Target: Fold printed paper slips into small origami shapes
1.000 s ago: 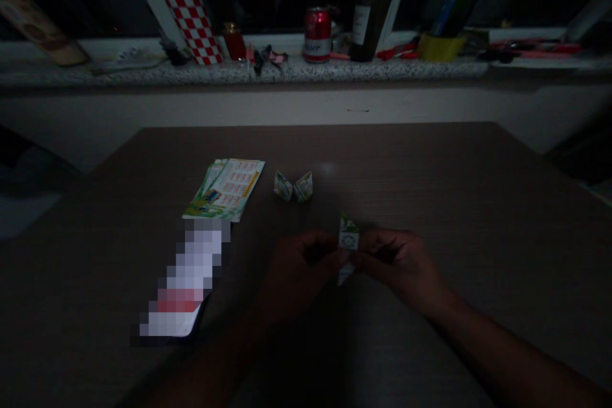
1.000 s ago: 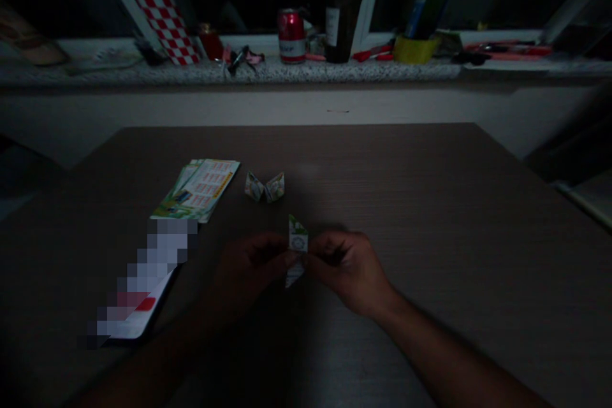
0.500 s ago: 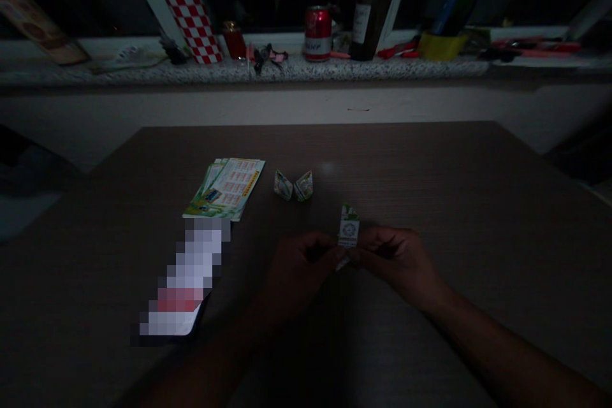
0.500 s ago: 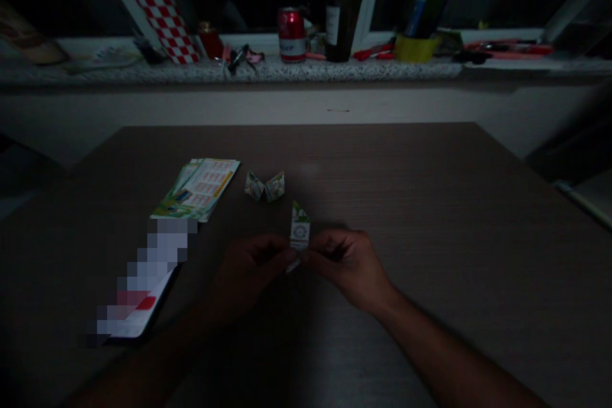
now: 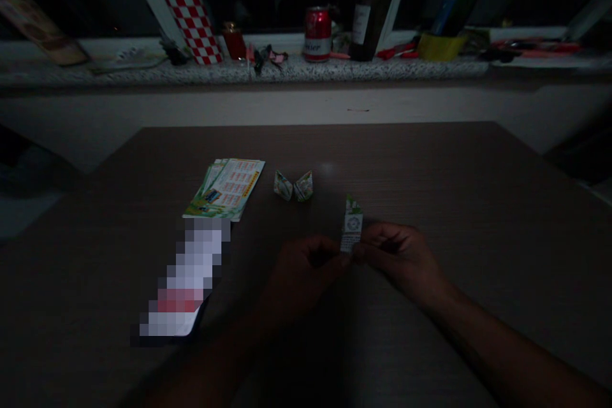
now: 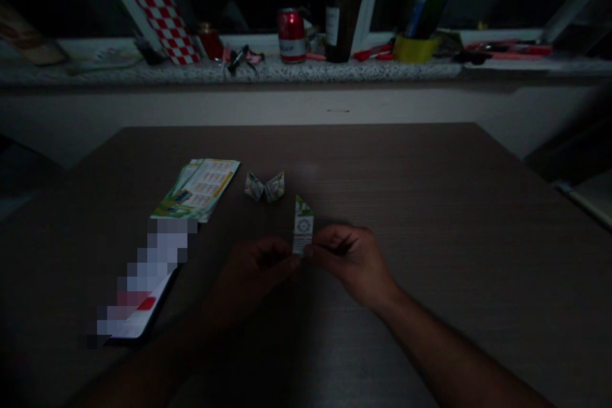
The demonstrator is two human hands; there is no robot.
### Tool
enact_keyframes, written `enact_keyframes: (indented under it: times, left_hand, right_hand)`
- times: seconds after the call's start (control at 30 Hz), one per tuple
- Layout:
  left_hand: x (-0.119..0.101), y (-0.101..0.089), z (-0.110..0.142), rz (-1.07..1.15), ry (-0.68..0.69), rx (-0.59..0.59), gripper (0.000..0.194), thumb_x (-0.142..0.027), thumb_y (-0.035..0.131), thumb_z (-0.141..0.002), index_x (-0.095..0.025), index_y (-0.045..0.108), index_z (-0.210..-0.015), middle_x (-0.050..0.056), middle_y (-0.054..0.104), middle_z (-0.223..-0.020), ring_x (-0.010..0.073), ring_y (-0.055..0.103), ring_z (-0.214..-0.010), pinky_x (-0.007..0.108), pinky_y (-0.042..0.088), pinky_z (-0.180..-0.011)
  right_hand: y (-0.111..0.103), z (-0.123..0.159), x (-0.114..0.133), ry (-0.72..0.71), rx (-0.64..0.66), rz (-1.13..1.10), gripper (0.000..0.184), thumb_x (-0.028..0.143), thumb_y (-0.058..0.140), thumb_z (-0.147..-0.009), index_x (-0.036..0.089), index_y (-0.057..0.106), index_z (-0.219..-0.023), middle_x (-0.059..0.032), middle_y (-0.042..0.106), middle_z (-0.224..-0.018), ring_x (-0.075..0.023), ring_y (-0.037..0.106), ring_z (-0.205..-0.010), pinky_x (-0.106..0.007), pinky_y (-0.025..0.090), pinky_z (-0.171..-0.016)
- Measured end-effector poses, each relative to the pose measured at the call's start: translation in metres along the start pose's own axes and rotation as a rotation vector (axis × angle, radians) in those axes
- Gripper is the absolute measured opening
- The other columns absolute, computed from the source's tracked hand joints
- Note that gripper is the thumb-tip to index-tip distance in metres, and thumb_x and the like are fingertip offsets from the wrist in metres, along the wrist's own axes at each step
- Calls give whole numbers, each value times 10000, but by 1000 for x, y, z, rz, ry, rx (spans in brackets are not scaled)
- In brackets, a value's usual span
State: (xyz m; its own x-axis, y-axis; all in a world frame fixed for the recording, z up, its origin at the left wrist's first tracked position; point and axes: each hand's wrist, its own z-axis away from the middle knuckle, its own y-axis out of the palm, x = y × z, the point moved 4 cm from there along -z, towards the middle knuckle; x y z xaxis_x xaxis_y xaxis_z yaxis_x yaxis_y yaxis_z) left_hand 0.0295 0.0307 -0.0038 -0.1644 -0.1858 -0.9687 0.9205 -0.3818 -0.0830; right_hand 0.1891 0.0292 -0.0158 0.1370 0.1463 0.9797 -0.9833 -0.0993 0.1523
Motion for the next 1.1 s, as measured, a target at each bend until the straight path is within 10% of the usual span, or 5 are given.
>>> enact_keyframes:
  times: [0.73, 1.1]
  left_hand:
    - [-1, -10, 3, -100, 144, -225, 231, -360, 569, -858, -156, 669, -813, 0, 622, -695, 131, 552, -647, 211, 421, -582]
    - [-7, -2, 7, -286, 209, -119, 222, -298, 535, -866, -148, 663, -764, -11, 596, -636, 113, 515, -585, 207, 381, -549]
  right_hand:
    - [5, 1, 2, -47, 111, 105, 214, 363, 737, -760, 154, 717, -805, -37, 703, -715, -148, 625, -657, -264, 485, -620]
    - [9, 4, 4, -54, 58, 42, 221, 369, 758, -729, 164, 682, -765, 4, 641, -637, -103, 545, -553, -224, 425, -527]
